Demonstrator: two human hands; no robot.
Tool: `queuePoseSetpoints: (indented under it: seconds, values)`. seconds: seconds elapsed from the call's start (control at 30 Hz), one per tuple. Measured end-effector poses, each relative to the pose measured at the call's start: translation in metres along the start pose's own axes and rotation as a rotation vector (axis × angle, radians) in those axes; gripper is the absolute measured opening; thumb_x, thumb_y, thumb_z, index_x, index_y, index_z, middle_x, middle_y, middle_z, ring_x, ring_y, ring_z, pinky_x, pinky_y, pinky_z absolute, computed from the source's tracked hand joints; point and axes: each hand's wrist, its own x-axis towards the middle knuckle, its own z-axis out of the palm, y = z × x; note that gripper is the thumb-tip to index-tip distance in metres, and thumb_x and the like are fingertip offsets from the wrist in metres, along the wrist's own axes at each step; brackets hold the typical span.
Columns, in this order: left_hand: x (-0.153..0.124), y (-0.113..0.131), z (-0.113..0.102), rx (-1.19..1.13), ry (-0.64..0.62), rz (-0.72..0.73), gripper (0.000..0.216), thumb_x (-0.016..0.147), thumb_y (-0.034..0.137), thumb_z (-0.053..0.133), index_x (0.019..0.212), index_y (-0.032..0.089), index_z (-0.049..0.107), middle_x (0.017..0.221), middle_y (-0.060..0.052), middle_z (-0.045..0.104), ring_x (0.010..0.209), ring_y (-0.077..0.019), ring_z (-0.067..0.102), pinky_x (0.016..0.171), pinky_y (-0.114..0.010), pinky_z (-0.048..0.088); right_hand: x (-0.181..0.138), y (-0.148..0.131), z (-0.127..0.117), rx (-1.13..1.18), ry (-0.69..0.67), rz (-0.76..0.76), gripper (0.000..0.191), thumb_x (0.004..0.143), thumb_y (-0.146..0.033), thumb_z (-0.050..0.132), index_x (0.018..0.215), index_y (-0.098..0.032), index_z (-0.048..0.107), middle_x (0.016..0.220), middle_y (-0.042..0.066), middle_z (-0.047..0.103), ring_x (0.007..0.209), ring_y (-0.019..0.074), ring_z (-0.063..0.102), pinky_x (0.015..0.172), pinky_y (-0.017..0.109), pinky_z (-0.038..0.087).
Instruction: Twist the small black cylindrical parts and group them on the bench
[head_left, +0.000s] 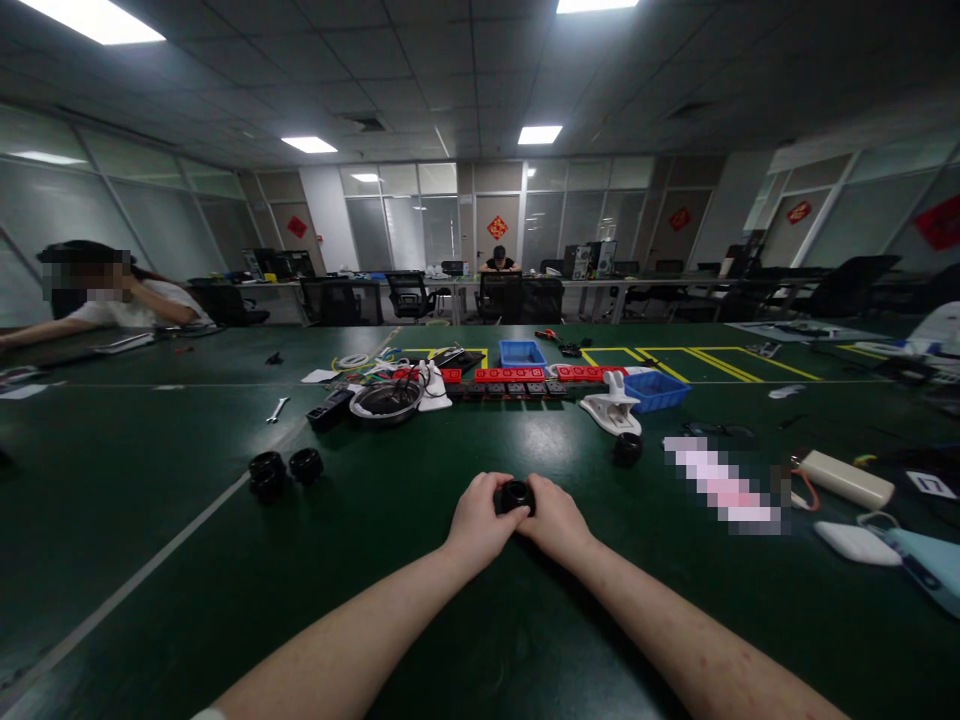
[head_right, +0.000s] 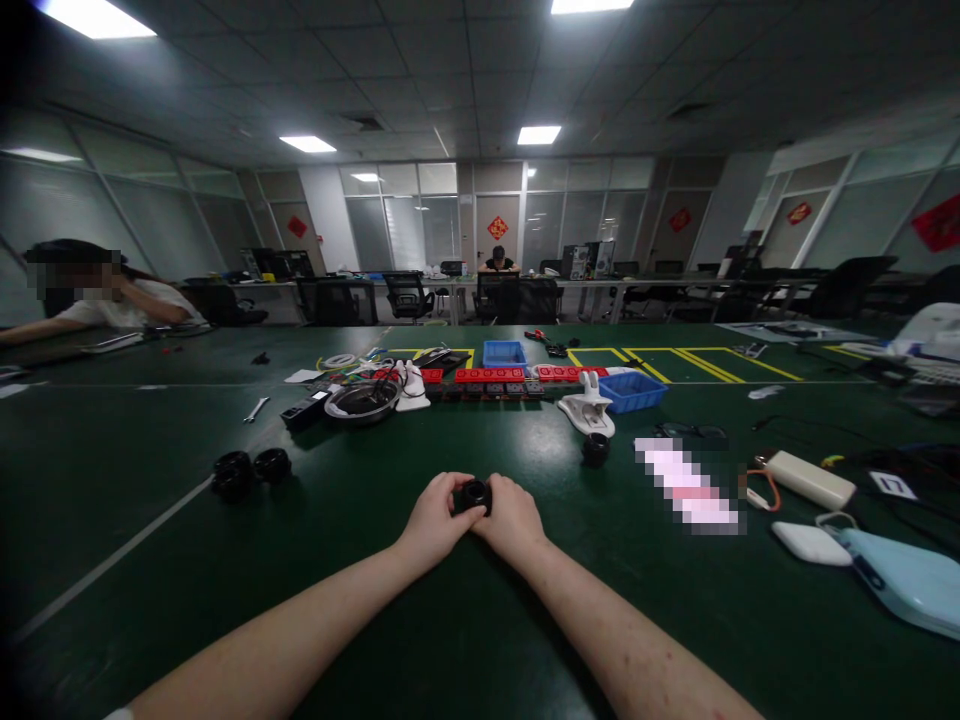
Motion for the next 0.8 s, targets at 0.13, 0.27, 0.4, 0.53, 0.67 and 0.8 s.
queuePoseSetpoints:
  seconds: [0.13, 0.27, 0.4, 0.53, 0.67, 0.8]
  values:
    - [0.007, -0.007, -0.008, -0.052, -0.149, 0.064, 0.034, 0.065, 0.021, 0.065, 0.098, 0.019, 0.056, 0.086, -0.002, 0.051, 0.068, -0.0140, 0.048, 0.060, -0.024, 0.040, 0.003, 0.012, -0.012, 0.244, -0.137, -0.179, 0.046, 0.058, -0.029, 0.067, 0.101, -0.016, 0.054, 0.093, 0.006, 0.057, 0.085, 0.0204, 0.052, 0.073, 0.029, 0.038]
    - [0.015, -0.011, -0.020, -0.125, -0.327, 0.182, 0.038, 0.067, 0.023, 0.065, 0.103, 0.020, 0.055, 0.093, -0.004, 0.052, 0.080, -0.0161, 0.050, 0.064, -0.024, 0.041, 0.009, 0.024, -0.024, 0.526, -0.396, -0.210, 0.038, 0.062, -0.024, 0.065, 0.098, -0.014, 0.058, 0.089, 0.003, 0.059, 0.081, 0.0179, 0.054, 0.070, 0.028, 0.040]
    - [0.020, -0.011, -0.027, -0.090, -0.366, 0.261, 0.037, 0.066, 0.025, 0.066, 0.103, 0.022, 0.057, 0.094, -0.003, 0.052, 0.086, -0.0174, 0.050, 0.070, -0.025, 0.040, 0.013, 0.026, -0.029, 0.593, -0.465, -0.203, 0.035, 0.060, -0.020, 0.065, 0.095, -0.014, 0.059, 0.083, 0.001, 0.060, 0.077, 0.0165, 0.054, 0.068, 0.026, 0.041]
    - [0.026, -0.012, -0.029, -0.037, -0.405, 0.231, 0.041, 0.064, 0.027, 0.068, 0.103, 0.023, 0.058, 0.086, -0.001, 0.051, 0.073, -0.0145, 0.049, 0.064, -0.023, 0.040, 0.016, 0.023, -0.033, 0.575, -0.525, -0.205, 0.033, 0.060, -0.017, 0.065, 0.092, -0.016, 0.060, 0.081, -0.002, 0.058, 0.076, 0.0151, 0.053, 0.068, 0.025, 0.040]
    - [0.028, -0.013, -0.029, -0.017, -0.431, 0.209, 0.042, 0.063, 0.027, 0.068, 0.103, 0.022, 0.058, 0.083, -0.001, 0.049, 0.067, -0.0128, 0.046, 0.058, -0.022, 0.038, 0.018, 0.020, -0.035, 0.565, -0.528, -0.171, 0.027, 0.058, -0.018, 0.066, 0.085, -0.016, 0.060, 0.077, -0.002, 0.056, 0.072, 0.0141, 0.052, 0.065, 0.024, 0.040]
    - [0.026, -0.010, -0.028, -0.017, -0.395, 0.195, 0.040, 0.063, 0.028, 0.067, 0.102, 0.022, 0.058, 0.082, 0.000, 0.050, 0.066, -0.0126, 0.045, 0.057, -0.022, 0.037, 0.016, 0.019, -0.032, 0.505, -0.450, -0.123, 0.024, 0.056, -0.020, 0.068, 0.079, -0.015, 0.061, 0.071, -0.003, 0.054, 0.066, 0.0133, 0.050, 0.059, 0.022, 0.038]
